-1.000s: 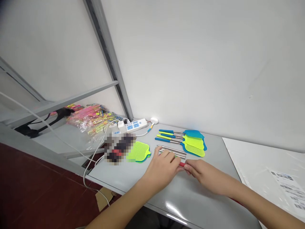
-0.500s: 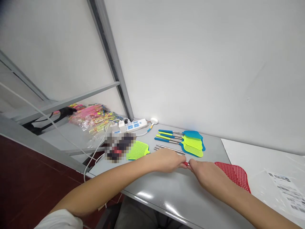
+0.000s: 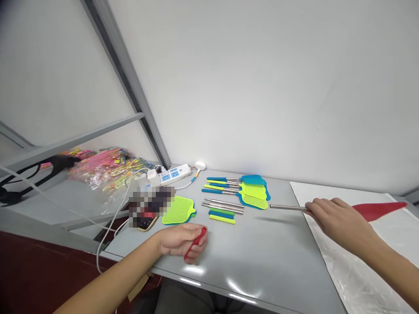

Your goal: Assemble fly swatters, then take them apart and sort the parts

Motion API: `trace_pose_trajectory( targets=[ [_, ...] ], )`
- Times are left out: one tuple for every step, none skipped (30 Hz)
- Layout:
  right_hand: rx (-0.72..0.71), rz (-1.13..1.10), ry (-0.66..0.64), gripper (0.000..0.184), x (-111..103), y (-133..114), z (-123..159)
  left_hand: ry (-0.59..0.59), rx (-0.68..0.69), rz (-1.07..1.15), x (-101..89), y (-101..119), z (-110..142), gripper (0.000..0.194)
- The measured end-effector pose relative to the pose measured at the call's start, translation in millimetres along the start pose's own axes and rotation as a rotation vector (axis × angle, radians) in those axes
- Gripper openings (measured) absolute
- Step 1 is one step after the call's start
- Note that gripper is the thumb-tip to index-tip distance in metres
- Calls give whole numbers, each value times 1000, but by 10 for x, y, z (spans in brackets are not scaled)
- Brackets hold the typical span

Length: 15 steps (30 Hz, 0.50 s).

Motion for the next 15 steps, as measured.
trace_pose_trajectory(
  targets=[
    [-25, 48, -53, 37, 12, 42, 58, 60, 28, 11, -35, 6, 2, 46],
    [-53, 80, -107, 32, 54, 26, 107, 129, 63, 10, -63, 31, -16, 44],
    [-89, 91, -140, 28, 105, -49, 145, 211, 105, -1, -87, 73, -44, 41],
    [-109, 92, -140, 24, 147, -149, 167, 309, 150, -18, -113, 126, -72, 38],
    [-132, 87, -132, 21, 197, -276, 179, 420, 199, -41, -139, 184, -89, 36],
    [-158, 84, -130, 19, 261, -415, 186, 531, 245, -69, -154, 239, -93, 33],
    [-181, 81, -121, 18, 317, -547, 189, 626, 280, -103, -153, 281, -88, 31],
    [-197, 78, -111, 19, 366, -663, 190, 693, 295, -140, -133, 300, -88, 27],
    [-208, 72, -101, 21, 404, -759, 193, 729, 286, -176, -100, 291, -96, 24],
    [-211, 64, -87, 22, 428, -835, 195, 755, 266, -214, -71, 265, -101, 21],
    [-210, 55, -70, 24, 440, -893, 199, 776, 241, -260, -51, 231, -99, 18],
    [-204, 44, -50, 24, 443, -938, 203, 795, 213, -324, -37, 195, -93, 16],
    [-196, 33, -30, 25, 444, -976, 207, 809, 192, -411, -27, 169, -84, 15],
    [-189, 22, -13, 26, 447, -1012, 209, 819, 181, -519, -17, 157, -75, 15],
    [-180, 13, -2, 27, 460, -1047, 209, 826, 178, -638, -7, 156, -68, 15]
  ],
)
Point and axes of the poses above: each hand's wrist, its own z-axis away from the middle knuckle, its own x-axis out of the palm, y = z × x, the point moved 9 cm from there along -z, towards the middle knuckle, and after that the axes turned 15 degrees about -z, right-handed, at the moved point
